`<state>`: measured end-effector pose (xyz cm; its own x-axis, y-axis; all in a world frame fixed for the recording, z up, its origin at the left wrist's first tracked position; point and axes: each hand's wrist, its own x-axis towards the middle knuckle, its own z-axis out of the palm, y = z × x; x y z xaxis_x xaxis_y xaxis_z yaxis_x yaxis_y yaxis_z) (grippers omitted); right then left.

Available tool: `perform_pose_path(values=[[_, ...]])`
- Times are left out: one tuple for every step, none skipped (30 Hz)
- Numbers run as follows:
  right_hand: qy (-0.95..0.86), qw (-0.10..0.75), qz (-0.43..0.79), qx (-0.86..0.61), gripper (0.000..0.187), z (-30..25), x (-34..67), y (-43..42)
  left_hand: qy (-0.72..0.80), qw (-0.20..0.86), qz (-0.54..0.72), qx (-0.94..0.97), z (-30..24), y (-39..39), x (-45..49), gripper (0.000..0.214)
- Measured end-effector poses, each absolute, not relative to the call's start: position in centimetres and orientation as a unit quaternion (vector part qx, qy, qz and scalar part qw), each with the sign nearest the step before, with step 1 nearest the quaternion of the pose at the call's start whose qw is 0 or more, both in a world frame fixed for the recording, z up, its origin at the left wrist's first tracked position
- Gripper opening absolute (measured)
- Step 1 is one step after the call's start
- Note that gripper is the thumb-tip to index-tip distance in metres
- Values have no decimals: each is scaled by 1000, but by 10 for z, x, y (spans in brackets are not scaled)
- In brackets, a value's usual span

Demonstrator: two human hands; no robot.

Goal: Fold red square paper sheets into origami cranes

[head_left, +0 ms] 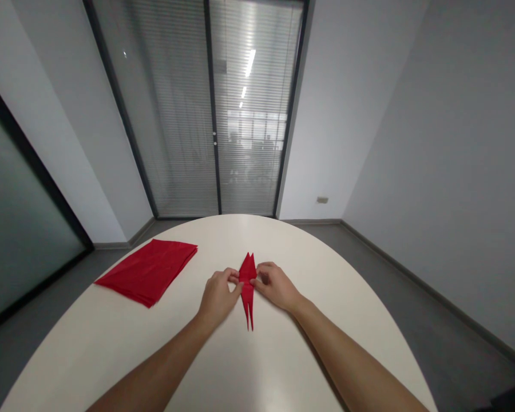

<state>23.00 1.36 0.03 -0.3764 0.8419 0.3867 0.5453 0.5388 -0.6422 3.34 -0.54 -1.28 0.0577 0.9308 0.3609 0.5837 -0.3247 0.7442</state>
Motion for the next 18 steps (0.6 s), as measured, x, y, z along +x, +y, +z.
perform_pose_path(values=[[-808, 350, 195, -433, 7, 0, 231, 14, 546, 179, 413, 707, -12, -6, 33, 9], [-812, 349, 187, -430, 5, 0, 232, 14, 546, 160, 409, 714, -12, -6, 34, 9], [-814, 351, 181, -426, 5, 0, 233, 15, 543, 149, 408, 719, -12, -7, 34, 10], [-815, 355, 176, -423, 6, 0, 234, 15, 539, 144, 409, 722, -12, -7, 33, 13], [-815, 359, 170, -421, 8, 0, 234, 16, 536, 144, 412, 723, -12, -7, 33, 16], [-815, 363, 167, -421, 8, 0, 234, 16, 534, 147, 415, 722, -12, -6, 33, 18], [-816, 361, 168, -420, 8, 0, 234, 15, 534, 151, 417, 720, -12, -6, 33, 18], [-819, 353, 174, -417, 7, 1, 234, 15, 534, 158, 416, 719, -12, -6, 32, 16], [-825, 341, 182, -413, 6, 2, 234, 14, 536, 166, 413, 718, -12, -5, 32, 14], [-829, 330, 190, -409, 7, 3, 234, 13, 537, 176, 409, 717, -12, -5, 32, 12], [-832, 322, 197, -406, 8, 4, 233, 12, 537, 186, 405, 716, -12, -5, 31, 10], [-833, 317, 203, -406, 9, 5, 233, 11, 536, 194, 402, 716, -12, -5, 31, 10], [-832, 316, 206, -407, 9, 7, 233, 10, 536, 199, 399, 717, -12, -5, 31, 10], [-831, 316, 206, -408, 9, 7, 233, 9, 537, 200, 396, 718, -11, -5, 31, 11], [-832, 315, 205, -408, 9, 8, 233, 9, 539, 198, 391, 719, -10, -5, 31, 11], [-834, 314, 203, -406, 9, 9, 233, 9, 539, 195, 383, 724, -10, -5, 31, 12], [-837, 315, 197, -402, 8, 9, 233, 9, 538, 192, 373, 731, -9, -5, 31, 13], [-840, 318, 190, -397, 7, 9, 233, 9, 536, 188, 362, 739, -7, -5, 32, 14]])
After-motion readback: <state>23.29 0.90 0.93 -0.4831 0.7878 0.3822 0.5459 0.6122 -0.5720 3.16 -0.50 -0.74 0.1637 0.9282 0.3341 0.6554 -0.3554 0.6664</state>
